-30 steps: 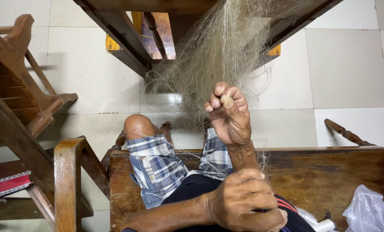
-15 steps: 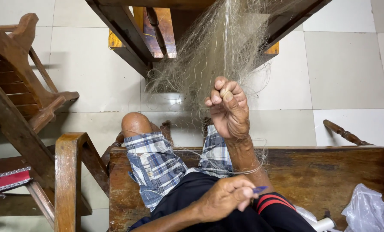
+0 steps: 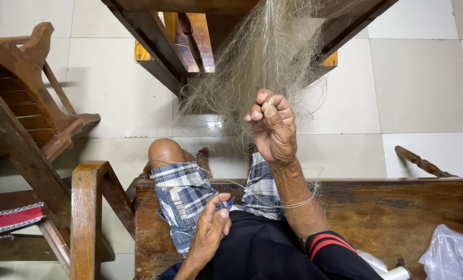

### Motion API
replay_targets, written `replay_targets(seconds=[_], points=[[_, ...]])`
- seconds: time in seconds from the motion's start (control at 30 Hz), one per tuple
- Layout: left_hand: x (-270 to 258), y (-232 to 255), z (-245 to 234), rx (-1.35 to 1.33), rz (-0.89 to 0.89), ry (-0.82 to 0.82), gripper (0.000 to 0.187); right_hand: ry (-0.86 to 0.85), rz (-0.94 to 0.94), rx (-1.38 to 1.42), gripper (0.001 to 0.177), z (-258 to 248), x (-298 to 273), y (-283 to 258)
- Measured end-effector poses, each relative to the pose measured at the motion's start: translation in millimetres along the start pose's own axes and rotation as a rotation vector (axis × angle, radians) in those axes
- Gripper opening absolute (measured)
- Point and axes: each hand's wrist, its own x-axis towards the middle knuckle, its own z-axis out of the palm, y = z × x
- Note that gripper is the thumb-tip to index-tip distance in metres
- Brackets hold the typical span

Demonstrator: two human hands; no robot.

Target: Repairing a fine fishing net using scissors and a netting tool

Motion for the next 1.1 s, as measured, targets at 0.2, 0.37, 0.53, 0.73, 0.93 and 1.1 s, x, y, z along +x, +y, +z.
replay_targets(seconds=[0.2, 0.37, 0.53, 0.73, 0.93, 1.1], points=[[-6.1, -19.6, -8.8, 0.356, 0.082, -0.078, 0.026, 0.026, -0.002, -0.024, 0.014, -3.0, 1.7, 0.5], [-11.3, -47.3, -16.0, 0.479, 0.214, -0.088, 0.025, 0.034, 0.005, -0.008, 0.013, -5.7, 2.3, -1.7], [-12.3, -50.2, -17.0, 0.66, 0.252, -0.109, 0.03, 0.018, -0.007, -0.016, 0.015, -5.5, 0.1, -2.6], [-15.3, -55.0, -17.0, 0.841, 0.34, -0.152, 0.031, 0.008, 0.008, -0.02, 0.015, -4.1, -4.6, -1.7], [-15.1, -56.6, -11.5, 0.936, 0.381, -0.174, 0.034, 0.003, 0.029, -0.022, 0.016, -3.3, -9.1, -0.8], [-17.6, -56.9, -8.6, 0.879, 0.343, -0.198, 0.032, 0.003, 0.033, -0.025, 0.014, -2.8, -12.9, 0.6]])
